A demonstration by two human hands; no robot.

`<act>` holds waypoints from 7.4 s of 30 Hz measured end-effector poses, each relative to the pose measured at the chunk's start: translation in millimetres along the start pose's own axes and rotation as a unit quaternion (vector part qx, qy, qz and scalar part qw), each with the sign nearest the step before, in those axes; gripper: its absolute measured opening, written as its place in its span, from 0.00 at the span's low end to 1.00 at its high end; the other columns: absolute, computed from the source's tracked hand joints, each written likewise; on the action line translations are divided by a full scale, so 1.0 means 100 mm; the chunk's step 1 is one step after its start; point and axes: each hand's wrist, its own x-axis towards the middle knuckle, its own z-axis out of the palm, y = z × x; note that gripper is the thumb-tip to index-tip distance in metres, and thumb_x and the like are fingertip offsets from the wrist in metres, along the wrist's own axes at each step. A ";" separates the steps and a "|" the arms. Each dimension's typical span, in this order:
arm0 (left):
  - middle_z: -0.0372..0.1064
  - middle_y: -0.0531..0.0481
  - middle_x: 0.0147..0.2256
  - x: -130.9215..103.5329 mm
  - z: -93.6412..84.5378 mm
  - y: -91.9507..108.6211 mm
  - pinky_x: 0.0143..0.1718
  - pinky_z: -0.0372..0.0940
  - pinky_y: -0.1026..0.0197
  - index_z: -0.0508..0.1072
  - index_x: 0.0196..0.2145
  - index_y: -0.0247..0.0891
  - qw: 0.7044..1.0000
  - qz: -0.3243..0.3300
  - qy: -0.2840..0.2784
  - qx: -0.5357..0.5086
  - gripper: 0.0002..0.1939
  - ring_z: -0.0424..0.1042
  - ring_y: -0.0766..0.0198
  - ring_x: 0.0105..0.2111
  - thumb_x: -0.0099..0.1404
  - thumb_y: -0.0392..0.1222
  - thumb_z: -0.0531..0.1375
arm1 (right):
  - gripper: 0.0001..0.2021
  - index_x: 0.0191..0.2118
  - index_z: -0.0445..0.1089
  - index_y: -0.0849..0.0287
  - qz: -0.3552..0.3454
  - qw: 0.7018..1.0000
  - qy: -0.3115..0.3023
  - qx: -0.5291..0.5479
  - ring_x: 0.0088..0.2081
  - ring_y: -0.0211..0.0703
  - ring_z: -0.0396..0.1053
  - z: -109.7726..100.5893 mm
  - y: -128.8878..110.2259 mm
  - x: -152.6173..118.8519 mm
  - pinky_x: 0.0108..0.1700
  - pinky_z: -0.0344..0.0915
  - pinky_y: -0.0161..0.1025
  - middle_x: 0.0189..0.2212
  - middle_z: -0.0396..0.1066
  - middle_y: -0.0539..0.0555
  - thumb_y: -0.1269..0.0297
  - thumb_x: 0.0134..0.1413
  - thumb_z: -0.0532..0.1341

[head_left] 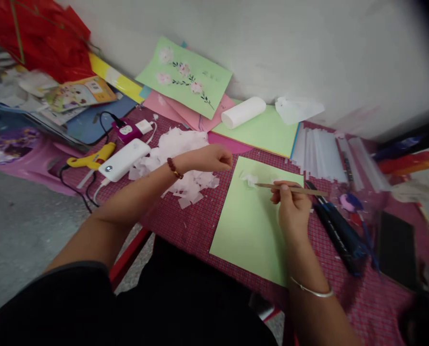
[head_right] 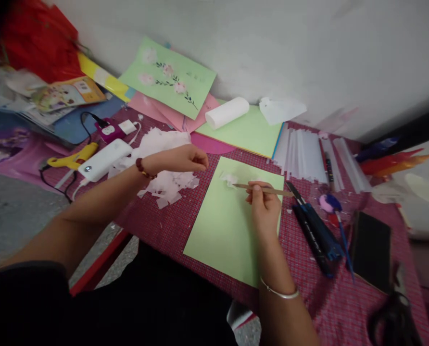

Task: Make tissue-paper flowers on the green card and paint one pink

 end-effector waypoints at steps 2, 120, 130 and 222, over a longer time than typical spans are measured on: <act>0.71 0.52 0.24 -0.15 0.00 -0.06 0.28 0.56 0.64 0.74 0.26 0.35 0.998 0.012 -0.014 0.065 0.05 0.65 0.67 0.25 0.53 0.31 0.58 | 0.12 0.36 0.72 0.58 -0.002 1.000 -0.017 0.001 0.23 0.37 0.63 0.01 -0.01 -0.01 0.25 0.61 0.37 0.25 0.67 0.49 0.55 0.59 0.59; 0.68 0.52 0.23 -0.04 0.08 -0.15 0.27 0.53 0.64 0.72 0.23 0.35 0.997 -0.033 -0.033 0.065 0.04 0.63 0.68 0.24 0.51 0.30 0.60 | 0.10 0.36 0.71 0.57 0.078 0.989 0.027 0.120 0.22 0.38 0.63 0.07 0.07 0.03 0.23 0.58 0.37 0.26 0.70 0.52 0.55 0.58 0.61; 0.66 0.52 0.23 -0.11 0.18 -0.20 0.27 0.55 0.65 0.68 0.20 0.35 0.989 -0.030 -0.067 0.130 0.04 0.62 0.67 0.24 0.49 0.30 0.58 | 0.13 0.37 0.72 0.58 0.058 0.992 0.019 0.112 0.22 0.35 0.63 0.00 0.09 0.04 0.23 0.58 0.35 0.25 0.69 0.50 0.53 0.58 0.60; 0.66 0.54 0.23 -0.22 -0.21 -0.36 0.26 0.54 0.66 0.73 0.26 0.34 0.996 -0.058 0.021 0.070 0.05 0.61 0.70 0.23 0.54 0.35 0.56 | 0.11 0.34 0.71 0.58 0.067 0.998 -0.009 0.013 0.23 0.37 0.65 0.15 0.09 0.01 0.25 0.61 0.36 0.25 0.70 0.50 0.57 0.58 0.57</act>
